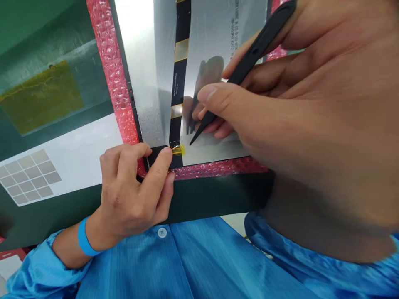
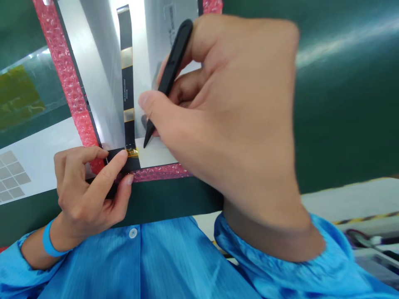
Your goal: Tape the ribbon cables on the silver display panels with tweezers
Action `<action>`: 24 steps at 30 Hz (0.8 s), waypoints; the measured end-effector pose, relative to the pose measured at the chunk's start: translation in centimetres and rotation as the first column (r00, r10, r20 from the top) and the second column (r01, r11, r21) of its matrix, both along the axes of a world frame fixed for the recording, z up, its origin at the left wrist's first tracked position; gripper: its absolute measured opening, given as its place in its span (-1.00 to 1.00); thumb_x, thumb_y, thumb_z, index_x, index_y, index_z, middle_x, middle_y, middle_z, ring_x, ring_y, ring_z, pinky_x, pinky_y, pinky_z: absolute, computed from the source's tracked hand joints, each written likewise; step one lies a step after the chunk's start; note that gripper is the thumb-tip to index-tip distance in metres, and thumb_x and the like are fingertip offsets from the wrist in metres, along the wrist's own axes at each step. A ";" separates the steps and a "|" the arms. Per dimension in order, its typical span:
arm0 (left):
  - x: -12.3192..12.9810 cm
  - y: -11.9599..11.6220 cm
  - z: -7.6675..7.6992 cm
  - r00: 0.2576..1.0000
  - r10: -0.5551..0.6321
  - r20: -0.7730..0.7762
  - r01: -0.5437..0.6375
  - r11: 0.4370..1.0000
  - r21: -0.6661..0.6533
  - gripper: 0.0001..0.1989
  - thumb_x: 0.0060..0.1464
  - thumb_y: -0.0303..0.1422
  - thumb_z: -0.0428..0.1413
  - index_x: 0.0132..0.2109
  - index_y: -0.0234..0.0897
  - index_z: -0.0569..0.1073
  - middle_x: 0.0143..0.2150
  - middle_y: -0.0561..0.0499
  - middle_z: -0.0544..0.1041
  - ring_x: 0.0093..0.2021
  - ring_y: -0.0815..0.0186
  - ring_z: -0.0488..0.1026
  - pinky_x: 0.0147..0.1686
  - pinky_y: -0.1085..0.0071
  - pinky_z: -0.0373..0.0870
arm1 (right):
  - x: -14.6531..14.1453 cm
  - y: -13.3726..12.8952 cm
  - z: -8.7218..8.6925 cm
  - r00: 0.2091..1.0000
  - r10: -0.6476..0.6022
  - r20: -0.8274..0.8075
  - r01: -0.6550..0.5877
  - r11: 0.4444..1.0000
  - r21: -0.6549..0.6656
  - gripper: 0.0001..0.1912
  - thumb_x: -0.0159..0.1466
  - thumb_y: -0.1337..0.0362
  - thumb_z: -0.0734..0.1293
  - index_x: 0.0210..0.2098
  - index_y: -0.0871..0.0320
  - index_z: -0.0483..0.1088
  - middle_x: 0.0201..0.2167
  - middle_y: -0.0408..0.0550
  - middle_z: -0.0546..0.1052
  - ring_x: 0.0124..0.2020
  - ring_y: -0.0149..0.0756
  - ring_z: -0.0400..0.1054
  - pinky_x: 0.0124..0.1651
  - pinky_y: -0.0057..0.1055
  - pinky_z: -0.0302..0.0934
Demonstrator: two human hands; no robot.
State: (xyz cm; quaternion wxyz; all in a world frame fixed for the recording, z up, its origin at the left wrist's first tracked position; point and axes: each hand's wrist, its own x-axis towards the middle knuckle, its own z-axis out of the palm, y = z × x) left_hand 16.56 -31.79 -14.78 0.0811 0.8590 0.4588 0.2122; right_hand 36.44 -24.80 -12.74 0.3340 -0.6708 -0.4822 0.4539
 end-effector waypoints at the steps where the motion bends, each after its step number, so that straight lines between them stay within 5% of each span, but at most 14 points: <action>1: 0.0 -0.1 -0.1 1.000 -0.005 -0.012 0.005 1.000 0.000 -0.63 0.17 -0.42 0.28 0.11 -0.44 0.58 -0.04 -0.32 0.52 -0.04 -0.04 0.46 -0.10 0.03 0.43 | 0.1 -0.1 -0.3 1.000 0.005 0.009 -0.005 1.000 0.018 -0.79 0.32 0.36 0.44 -0.38 -0.05 0.40 -0.24 -0.09 0.61 -0.30 -0.14 0.58 -0.47 -0.31 0.42; 19: 1.1 -0.8 -0.5 0.982 -0.048 -0.184 0.043 0.999 -0.027 -0.48 0.38 -0.13 0.09 0.33 -0.34 0.48 0.13 -0.32 0.43 0.11 -0.11 0.31 0.02 0.01 0.15 | 0.4 0.0 -1.2 0.999 0.004 -0.039 -0.001 0.997 0.078 -0.76 0.27 0.41 0.45 -0.44 -0.05 0.45 -0.37 -0.10 0.62 -0.40 -0.12 0.58 -0.62 -0.35 0.35; 24: 0.6 -1.6 -0.8 0.971 0.033 -0.236 -0.024 0.999 0.040 -0.45 0.42 -0.01 0.02 0.35 -0.21 0.49 0.19 -0.32 0.40 0.13 -0.12 0.26 0.02 0.02 0.07 | 0.2 -0.1 -1.3 0.998 -0.026 -0.065 0.033 0.994 0.105 -0.74 0.23 0.47 0.46 -0.45 -0.03 0.46 -0.40 -0.09 0.62 -0.46 -0.14 0.56 -0.63 -0.34 0.37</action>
